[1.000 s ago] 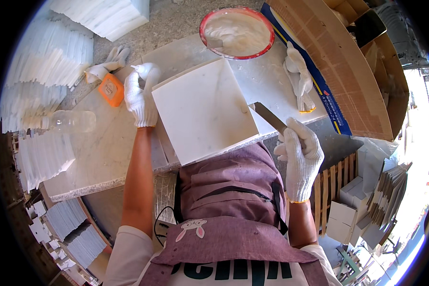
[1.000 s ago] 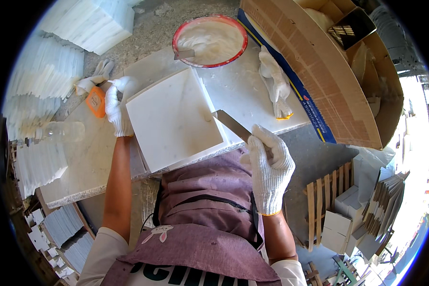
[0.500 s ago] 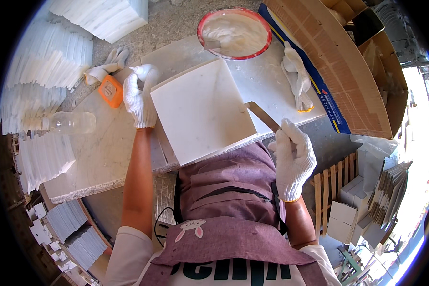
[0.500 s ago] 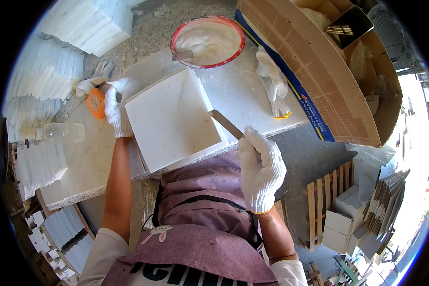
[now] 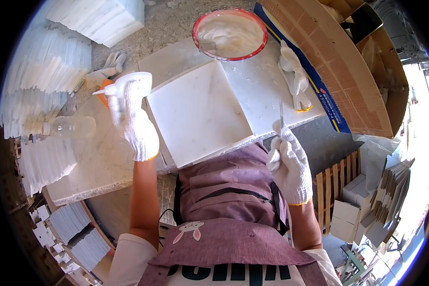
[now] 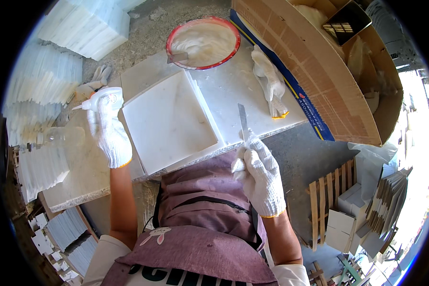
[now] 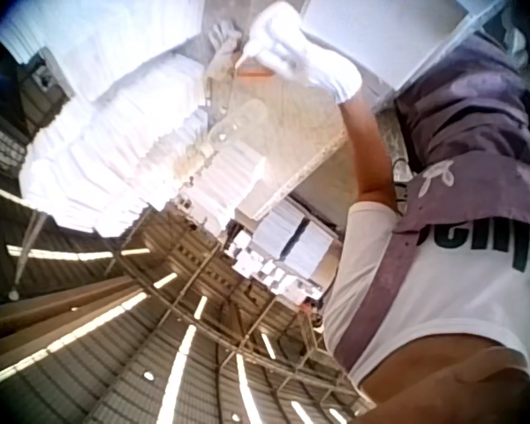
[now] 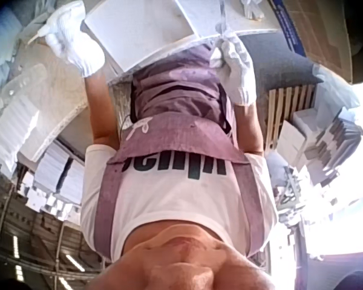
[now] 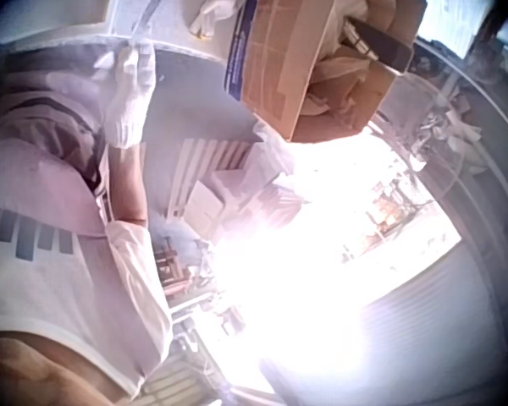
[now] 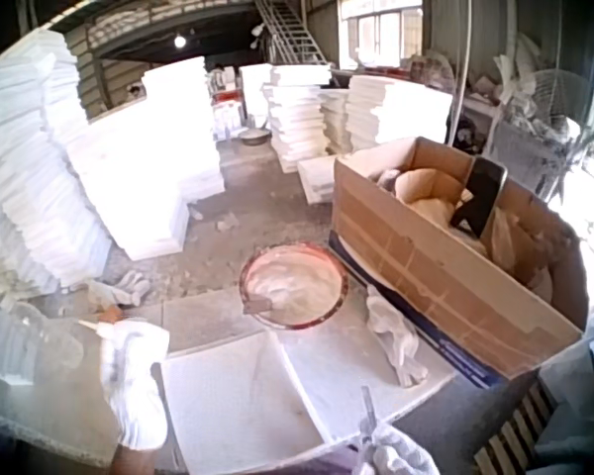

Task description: The person applies white adhesive from a red-rimmed container onto white rectangular foam blocks using a metal spatula. They spread the adhesive evenly across the surface, then pick up a second foam block and press it onto the first to form a joined unit. The person repeats this process, handling the blocks and adhesive in a repetitive assembly sequence.

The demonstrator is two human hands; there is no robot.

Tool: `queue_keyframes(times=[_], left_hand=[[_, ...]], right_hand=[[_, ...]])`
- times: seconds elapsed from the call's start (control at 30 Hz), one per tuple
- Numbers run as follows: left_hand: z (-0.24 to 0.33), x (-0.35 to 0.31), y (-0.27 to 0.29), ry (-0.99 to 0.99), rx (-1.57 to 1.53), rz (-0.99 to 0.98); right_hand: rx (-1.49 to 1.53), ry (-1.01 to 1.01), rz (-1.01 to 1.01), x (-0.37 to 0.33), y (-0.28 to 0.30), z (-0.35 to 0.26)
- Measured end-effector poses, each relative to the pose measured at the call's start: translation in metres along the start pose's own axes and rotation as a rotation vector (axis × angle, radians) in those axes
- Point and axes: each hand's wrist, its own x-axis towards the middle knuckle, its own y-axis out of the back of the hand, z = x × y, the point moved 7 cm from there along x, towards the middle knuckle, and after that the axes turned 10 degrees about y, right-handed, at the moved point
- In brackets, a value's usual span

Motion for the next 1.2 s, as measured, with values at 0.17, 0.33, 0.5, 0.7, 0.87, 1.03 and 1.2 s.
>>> queue_keyframes(times=[0.17, 0.33, 0.5, 0.7, 0.87, 1.03, 1.2], left_hand=[[-0.004, -0.004, -0.011, 0.030, 0.023, -0.067], [-0.005, -0.005, -0.017, 0.011, 0.059, -0.095], [-0.001, -0.009, -0.031, 0.046, 0.123, -0.094], [0.006, -0.011, -0.033, 0.020, 0.108, -0.152], [0.023, -0.033, -0.049, 0.012, 0.122, -0.317], [0.009, -0.053, -0.058, 0.125, 0.152, -0.415], [0.004, -0.051, -0.059, 0.101, 0.125, -0.426]], right_hand=[[0.162, -0.147, -0.014, -0.006, 0.006, 0.014], [0.170, -0.142, -0.061, 0.002, 0.004, 0.011], [-0.028, -0.048, -0.062, 0.013, 0.011, -0.002], [-0.241, -0.006, -0.004, 0.016, -0.009, -0.026], [-0.568, 0.070, -0.087, 0.020, -0.016, -0.042], [-1.052, 0.224, -0.244, 0.029, -0.037, -0.049], [-1.428, 0.672, -0.373, 0.035, -0.058, -0.051]])
